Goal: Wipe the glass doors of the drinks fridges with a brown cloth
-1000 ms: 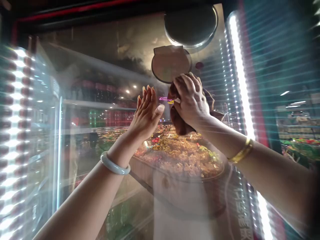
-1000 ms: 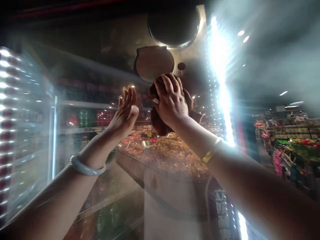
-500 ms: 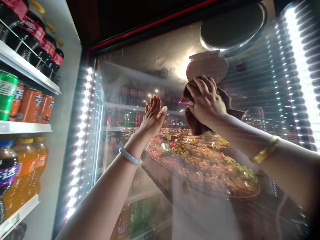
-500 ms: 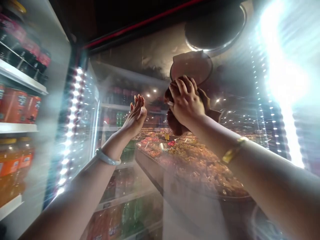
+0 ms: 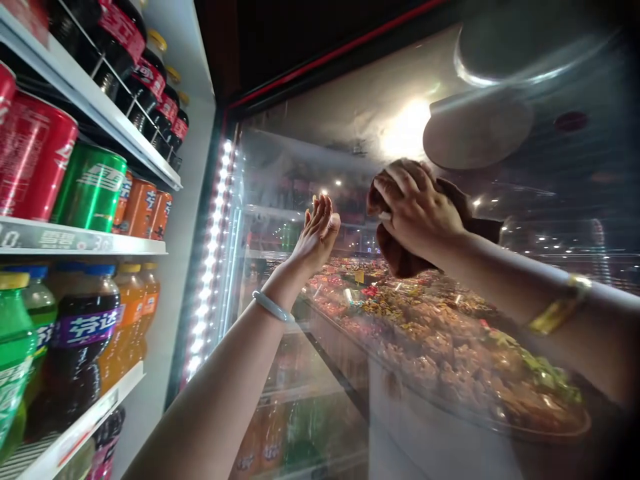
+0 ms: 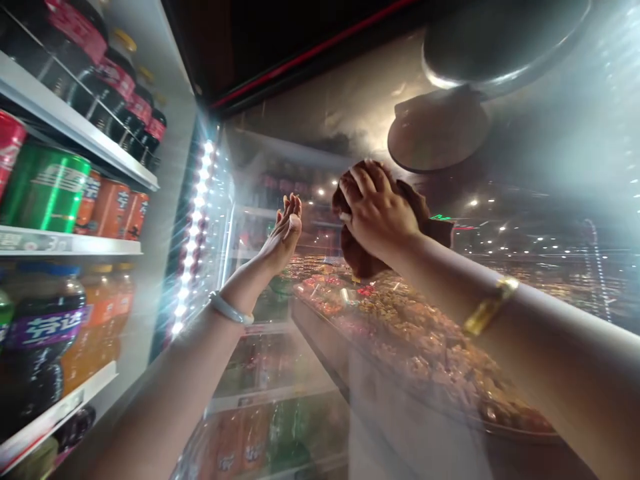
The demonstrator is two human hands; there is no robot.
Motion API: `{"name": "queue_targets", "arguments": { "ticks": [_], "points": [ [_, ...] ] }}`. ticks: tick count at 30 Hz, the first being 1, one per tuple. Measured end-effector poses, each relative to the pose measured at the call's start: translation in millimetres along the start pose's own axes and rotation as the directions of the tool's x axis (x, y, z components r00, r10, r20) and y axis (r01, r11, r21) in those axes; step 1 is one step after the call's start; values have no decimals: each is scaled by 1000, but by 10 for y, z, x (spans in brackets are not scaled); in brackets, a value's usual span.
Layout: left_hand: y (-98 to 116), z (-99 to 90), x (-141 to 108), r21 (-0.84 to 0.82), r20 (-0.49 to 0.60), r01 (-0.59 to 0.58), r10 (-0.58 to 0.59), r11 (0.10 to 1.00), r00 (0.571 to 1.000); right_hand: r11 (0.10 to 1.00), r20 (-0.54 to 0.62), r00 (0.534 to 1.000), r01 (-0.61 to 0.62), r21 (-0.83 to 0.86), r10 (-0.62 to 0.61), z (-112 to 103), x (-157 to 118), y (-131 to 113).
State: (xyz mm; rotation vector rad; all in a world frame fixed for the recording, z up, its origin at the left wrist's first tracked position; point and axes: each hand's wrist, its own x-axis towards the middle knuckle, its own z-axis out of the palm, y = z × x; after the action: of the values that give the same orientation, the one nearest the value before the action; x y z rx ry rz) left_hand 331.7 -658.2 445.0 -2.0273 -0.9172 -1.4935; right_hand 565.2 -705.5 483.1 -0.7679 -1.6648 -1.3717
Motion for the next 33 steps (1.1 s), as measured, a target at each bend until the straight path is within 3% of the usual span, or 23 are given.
{"name": "queue_targets", "arguments": {
  "ticks": [2,4,8,11,15,17,19,21,24,26,28,31,33],
  "points": [
    [-43,-8,1,0,1,-1,1,1000,1000,996,-16,996,-88,17,88,112,280,-165],
    [-60,-10,-7,20,10,-13,13,1000,1000,996,-14,997,-81,30,81,239,386,-427],
    [-109,-28,-71,125,-8,-53,55,991,998,995,25,995,97,22,-97,339,113,-764],
    [-225,-61,-118,162,-14,-52,55,985,998,984,87,980,177,30,-179,290,-28,-616],
    [-470,-127,-116,153,-44,-23,30,988,999,992,30,992,123,36,-124,350,343,-316],
    [-600,-169,-103,141,-62,10,-2,990,998,997,-34,997,68,41,-66,458,604,-356],
    [-718,-209,-101,134,-73,39,-29,990,997,998,-61,997,40,42,-37,574,746,-545],
    [-813,-237,-115,128,-73,54,-45,990,996,997,-33,997,69,28,-68,659,698,-800],
    [-908,-250,-155,98,-80,57,-50,993,996,977,56,975,213,21,-214,687,366,-1049],
    [-944,-250,-176,71,-81,52,-46,996,996,942,94,938,333,31,-335,648,170,-1024],
    [-969,-256,-187,61,-69,44,-39,997,997,926,99,921,375,37,-377,598,149,-878],
    [-1010,-287,-189,74,-54,65,-62,995,997,971,58,970,232,47,-235,585,476,-680],
    [-1054,-321,-192,72,-58,89,-85,993,995,990,23,992,125,64,-127,636,768,-719]
  ]
}}
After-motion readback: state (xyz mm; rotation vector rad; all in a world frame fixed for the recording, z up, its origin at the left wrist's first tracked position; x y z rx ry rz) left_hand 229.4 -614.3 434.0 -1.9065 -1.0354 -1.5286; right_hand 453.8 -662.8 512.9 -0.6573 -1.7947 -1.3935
